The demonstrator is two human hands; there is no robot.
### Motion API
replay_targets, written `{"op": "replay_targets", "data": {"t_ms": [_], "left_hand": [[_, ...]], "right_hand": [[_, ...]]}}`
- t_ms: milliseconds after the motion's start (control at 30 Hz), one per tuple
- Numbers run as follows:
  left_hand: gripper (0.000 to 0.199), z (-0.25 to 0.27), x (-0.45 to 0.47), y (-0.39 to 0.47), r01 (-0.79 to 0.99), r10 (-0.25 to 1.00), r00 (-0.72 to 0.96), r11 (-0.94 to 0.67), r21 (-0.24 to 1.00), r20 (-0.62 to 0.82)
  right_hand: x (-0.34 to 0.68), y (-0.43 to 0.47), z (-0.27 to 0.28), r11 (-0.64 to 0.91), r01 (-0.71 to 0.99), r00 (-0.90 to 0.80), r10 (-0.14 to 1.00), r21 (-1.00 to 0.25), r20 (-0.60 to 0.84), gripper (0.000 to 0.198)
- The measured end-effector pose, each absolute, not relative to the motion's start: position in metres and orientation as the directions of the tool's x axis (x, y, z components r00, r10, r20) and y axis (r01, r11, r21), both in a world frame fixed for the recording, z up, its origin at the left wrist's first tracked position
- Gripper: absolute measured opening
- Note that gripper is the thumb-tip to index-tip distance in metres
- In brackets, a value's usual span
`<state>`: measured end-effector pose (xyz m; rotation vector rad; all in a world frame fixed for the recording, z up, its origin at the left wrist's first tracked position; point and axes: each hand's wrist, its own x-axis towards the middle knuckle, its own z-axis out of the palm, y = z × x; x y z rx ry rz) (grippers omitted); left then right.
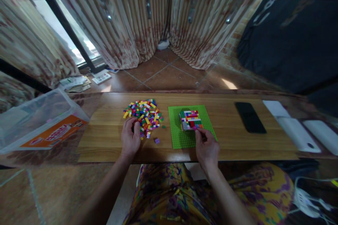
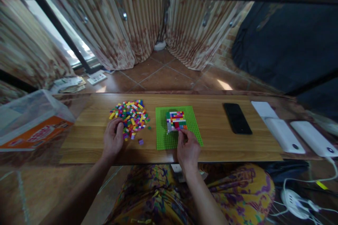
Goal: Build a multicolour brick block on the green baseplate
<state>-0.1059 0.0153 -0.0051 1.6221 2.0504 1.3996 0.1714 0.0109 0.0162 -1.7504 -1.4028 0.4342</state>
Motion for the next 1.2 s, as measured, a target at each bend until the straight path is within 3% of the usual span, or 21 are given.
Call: {"op": "replay_targets", "data": {"t_ms": [400,700,1200], "left_hand": [[0.029,-0.004,-0.105,0.016,0.663,0.833,-0.392,-0.038,0.748,0.389],[0.028,-0.005,-0.105,0.017,0.664,0.832,-0.389,-0.045,0.746,0.396],[0.026,-0.005,-0.105,0.017,0.655,0.833,-0.395,-0.039,0.754,0.387]], "right_hand": [[0.167,0.009,0.019,-0.082,0.568,0.386,0.905,-0.819,0.178,0.035],[0.151,0.017,0.019,-0.096,0.608,0.399,0.895,-0.788,0.199,0.035],[0.159,0.028,0.019,-0.228,0.414,0.419,0.907,-0.881,-0.037,0.033]]}}
